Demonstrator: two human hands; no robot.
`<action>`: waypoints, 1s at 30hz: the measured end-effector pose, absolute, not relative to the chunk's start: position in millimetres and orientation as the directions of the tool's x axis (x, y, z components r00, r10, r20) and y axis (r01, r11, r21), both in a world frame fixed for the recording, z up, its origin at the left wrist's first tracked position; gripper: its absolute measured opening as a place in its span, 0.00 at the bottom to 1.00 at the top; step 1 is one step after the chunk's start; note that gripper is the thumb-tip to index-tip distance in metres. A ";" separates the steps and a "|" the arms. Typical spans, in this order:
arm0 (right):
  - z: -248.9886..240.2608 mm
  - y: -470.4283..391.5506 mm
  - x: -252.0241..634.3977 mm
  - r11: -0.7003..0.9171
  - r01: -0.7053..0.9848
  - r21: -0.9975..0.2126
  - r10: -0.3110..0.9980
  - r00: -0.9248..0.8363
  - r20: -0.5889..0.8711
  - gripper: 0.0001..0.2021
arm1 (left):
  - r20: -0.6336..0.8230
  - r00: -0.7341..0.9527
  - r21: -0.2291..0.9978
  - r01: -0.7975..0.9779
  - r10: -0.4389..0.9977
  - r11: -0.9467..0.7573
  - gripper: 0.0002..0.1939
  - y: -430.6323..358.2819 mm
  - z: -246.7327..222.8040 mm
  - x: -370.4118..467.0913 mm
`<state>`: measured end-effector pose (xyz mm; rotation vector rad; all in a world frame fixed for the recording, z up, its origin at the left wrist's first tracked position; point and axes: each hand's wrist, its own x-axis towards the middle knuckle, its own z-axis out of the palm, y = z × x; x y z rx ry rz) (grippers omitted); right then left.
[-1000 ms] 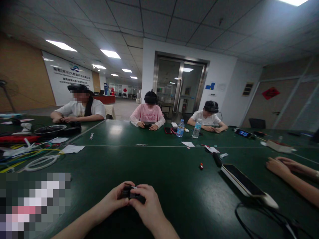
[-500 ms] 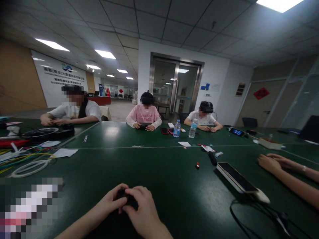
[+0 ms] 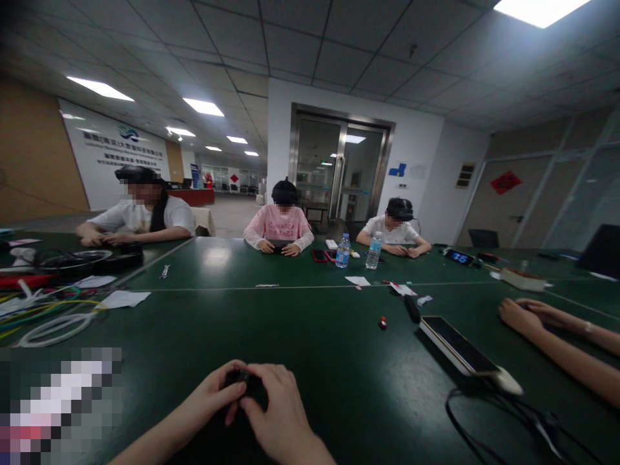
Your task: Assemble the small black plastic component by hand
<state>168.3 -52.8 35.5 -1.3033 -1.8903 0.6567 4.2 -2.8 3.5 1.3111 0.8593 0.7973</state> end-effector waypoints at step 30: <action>37.2 -49.5 170.8 0.326 0.552 -0.768 0.945 -0.178 0.273 0.18 | -0.036 0.468 0.978 -0.165 0.883 0.127 0.20 -12.4 12.9 1.1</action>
